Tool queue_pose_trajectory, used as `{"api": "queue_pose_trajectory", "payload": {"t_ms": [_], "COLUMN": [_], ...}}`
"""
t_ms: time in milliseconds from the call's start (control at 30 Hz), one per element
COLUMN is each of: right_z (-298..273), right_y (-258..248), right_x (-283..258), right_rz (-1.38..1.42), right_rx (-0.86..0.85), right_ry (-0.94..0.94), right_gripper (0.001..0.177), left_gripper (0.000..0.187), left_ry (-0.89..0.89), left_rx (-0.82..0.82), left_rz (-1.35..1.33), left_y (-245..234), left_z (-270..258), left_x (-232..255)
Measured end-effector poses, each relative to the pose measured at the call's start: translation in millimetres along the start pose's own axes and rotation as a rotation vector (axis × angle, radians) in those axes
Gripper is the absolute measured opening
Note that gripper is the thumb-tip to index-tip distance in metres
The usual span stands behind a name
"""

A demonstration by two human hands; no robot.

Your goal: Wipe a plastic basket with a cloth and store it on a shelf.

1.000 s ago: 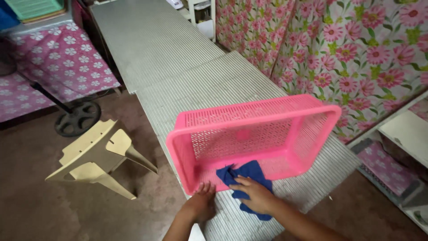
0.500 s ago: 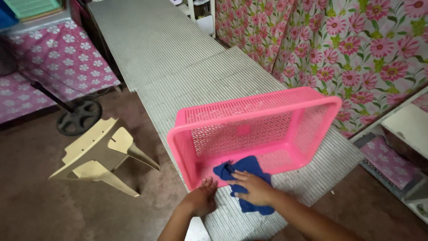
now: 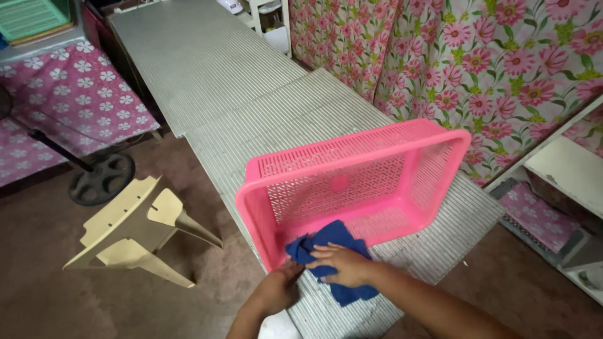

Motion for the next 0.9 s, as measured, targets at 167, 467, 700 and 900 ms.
{"api": "queue_pose_trajectory", "payload": {"t_ms": [167,467,700,900], "right_z": [42,53,96,96], "right_y": [-6,7,2,12], "right_x": [19,-23,-6,-45], "right_rz": [-0.019,-0.218,-0.261,-0.126], "right_rx": [0.023,-0.009,0.037,0.072], "right_ry": [0.097,0.117,0.203,0.093], "right_gripper": [0.052,0.061,0.071,0.056], "left_gripper": [0.039,0.023,0.021,0.024], "left_ry": [-0.072,-0.421,-0.474,-0.484], "left_rx": [0.106,0.274,0.246,0.186], "left_rz": [-0.424,-0.707,-0.675,-0.833], "left_y": [9,46,41,59], "left_z": [-8,-24,-5,12], "left_x": [-43,-86,-109,-141]}}
Point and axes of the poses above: each hand's wrist, its own z-axis towards the middle knuckle, its own y-axis out of the palm, x = y × z, the point moved 3 cm from there along z, towards the middle knuckle, and after that the axes turned 10 degrees about -y, right-handed, at the moved point
